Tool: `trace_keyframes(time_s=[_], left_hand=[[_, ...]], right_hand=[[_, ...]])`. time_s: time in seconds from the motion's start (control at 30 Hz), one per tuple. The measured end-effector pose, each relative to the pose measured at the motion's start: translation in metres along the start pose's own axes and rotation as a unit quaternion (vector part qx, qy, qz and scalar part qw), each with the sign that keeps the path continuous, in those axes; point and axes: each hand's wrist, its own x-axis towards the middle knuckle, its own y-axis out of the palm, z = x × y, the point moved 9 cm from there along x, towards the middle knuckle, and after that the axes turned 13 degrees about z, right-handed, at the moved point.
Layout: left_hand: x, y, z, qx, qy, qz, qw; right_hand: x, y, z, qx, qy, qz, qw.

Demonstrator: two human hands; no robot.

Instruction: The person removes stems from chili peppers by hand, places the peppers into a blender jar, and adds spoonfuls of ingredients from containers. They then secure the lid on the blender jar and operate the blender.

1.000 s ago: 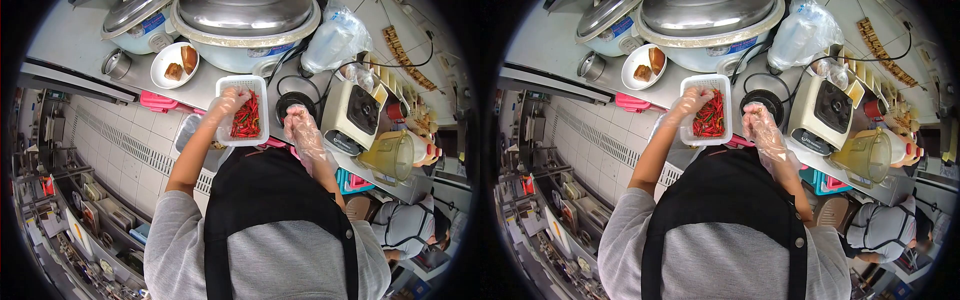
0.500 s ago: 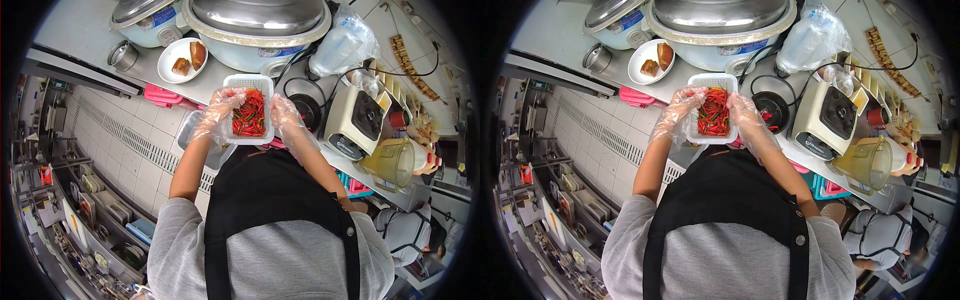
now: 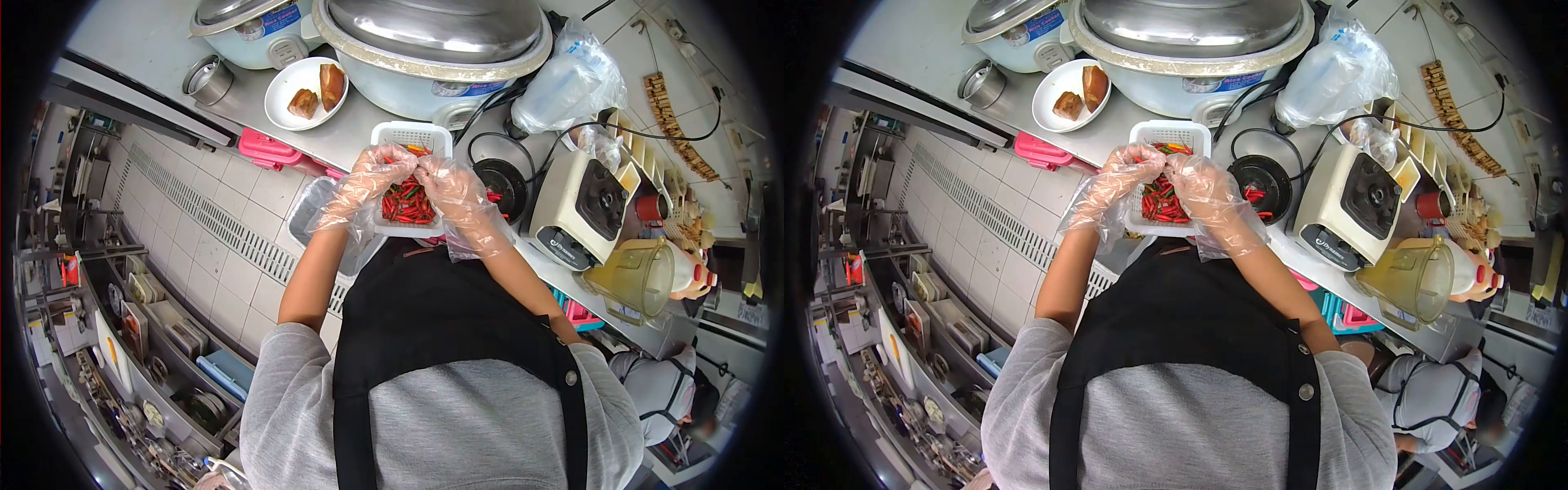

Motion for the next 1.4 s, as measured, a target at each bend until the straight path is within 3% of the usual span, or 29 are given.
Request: trace_keyframes(time_s=[0.07, 0.1, 0.13, 0.17, 0.2, 0.23, 0.3, 0.37, 0.53, 0.63, 0.7, 0.73, 0.8, 0.83, 0.9, 0.93, 0.97, 1.0, 1.03, 1.27, 1.4], left_hand=[[0.001, 0.002, 0.001, -0.021, 0.005, 0.002, 1.0], [0.0, 0.002, 0.0, -0.069, 0.024, -0.005, 0.997], [0.001, 0.002, 0.0, -0.116, 0.043, -0.012, 0.992], [0.003, 0.002, 0.001, -0.116, 0.044, -0.013, 0.992], [0.005, -0.005, 0.006, -0.122, 0.03, -0.048, 0.991], [0.005, -0.01, 0.011, -0.128, 0.016, -0.084, 0.988], [0.009, -0.006, 0.014, -0.121, 0.011, -0.08, 0.989], [0.012, 0.0, 0.012, -0.114, 0.006, -0.076, 0.991], [0.009, 0.035, 0.009, -0.265, -0.017, -0.015, 0.964], [0.014, 0.03, 0.027, -0.164, -0.058, -0.014, 0.985], [0.012, 0.035, 0.016, -0.148, -0.043, -0.011, 0.988], [0.012, 0.033, 0.018, -0.15, -0.04, -0.018, 0.988], [0.013, 0.031, 0.019, -0.151, -0.036, -0.026, 0.988], [0.014, 0.028, 0.018, -0.139, -0.037, -0.043, 0.989], [0.014, 0.023, 0.02, -0.128, -0.039, -0.062, 0.989], [0.015, 0.022, 0.019, -0.12, -0.02, -0.059, 0.991], [0.016, 0.022, 0.016, -0.112, -0.002, -0.056, 0.992], [0.016, 0.021, 0.016, -0.113, -0.002, -0.055, 0.992], [0.015, 0.02, 0.016, -0.092, -0.015, -0.047, 0.995], [0.016, 0.022, 0.008, 0.018, -0.061, -0.045, 0.997], [0.013, 0.03, 0.0, -0.012, -0.036, -0.041, 0.998]], right_hand=[[-0.002, -0.006, -0.009, 0.187, -0.005, -0.031, 0.982], [0.0, 0.003, -0.012, 0.188, -0.006, -0.031, 0.982], [0.002, 0.025, -0.033, 0.402, 0.034, -0.039, 0.914], [0.002, 0.039, -0.04, 0.596, 0.073, -0.045, 0.798], [0.001, 0.043, -0.044, 0.668, 0.108, -0.035, 0.735], [0.003, 0.044, -0.047, 0.668, 0.108, -0.035, 0.735], [0.003, 0.068, -0.054, 0.715, 0.193, 0.052, 0.67], [0.005, 0.069, -0.053, 0.73, 0.188, 0.044, 0.656], [0.008, 0.074, -0.056, 0.779, 0.161, 0.027, 0.605], [0.007, 0.08, -0.059, 0.765, 0.17, 0.025, 0.621], [0.009, 0.081, -0.052, 0.799, 0.127, 0.03, 0.587], [0.009, 0.082, -0.054, 0.799, 0.127, 0.031, 0.587], [0.0, 0.068, -0.069, 0.699, 0.229, -0.019, 0.678], [0.002, 0.072, -0.071, 0.699, 0.228, -0.017, 0.678], [0.009, 0.035, -0.073, 0.663, 0.071, -0.173, 0.724], [0.004, 0.011, -0.067, 0.475, 0.017, -0.162, 0.865], [0.002, 0.002, -0.071, 0.475, 0.018, -0.162, 0.865], [0.004, -0.011, -0.05, 0.219, -0.033, -0.118, 0.968], [0.005, -0.007, -0.026, -0.055, -0.08, -0.064, 0.993], [0.012, 0.006, -0.034, -0.106, -0.031, -0.003, 0.994], [0.007, 0.005, -0.029, -0.108, -0.042, -0.006, 0.993]])
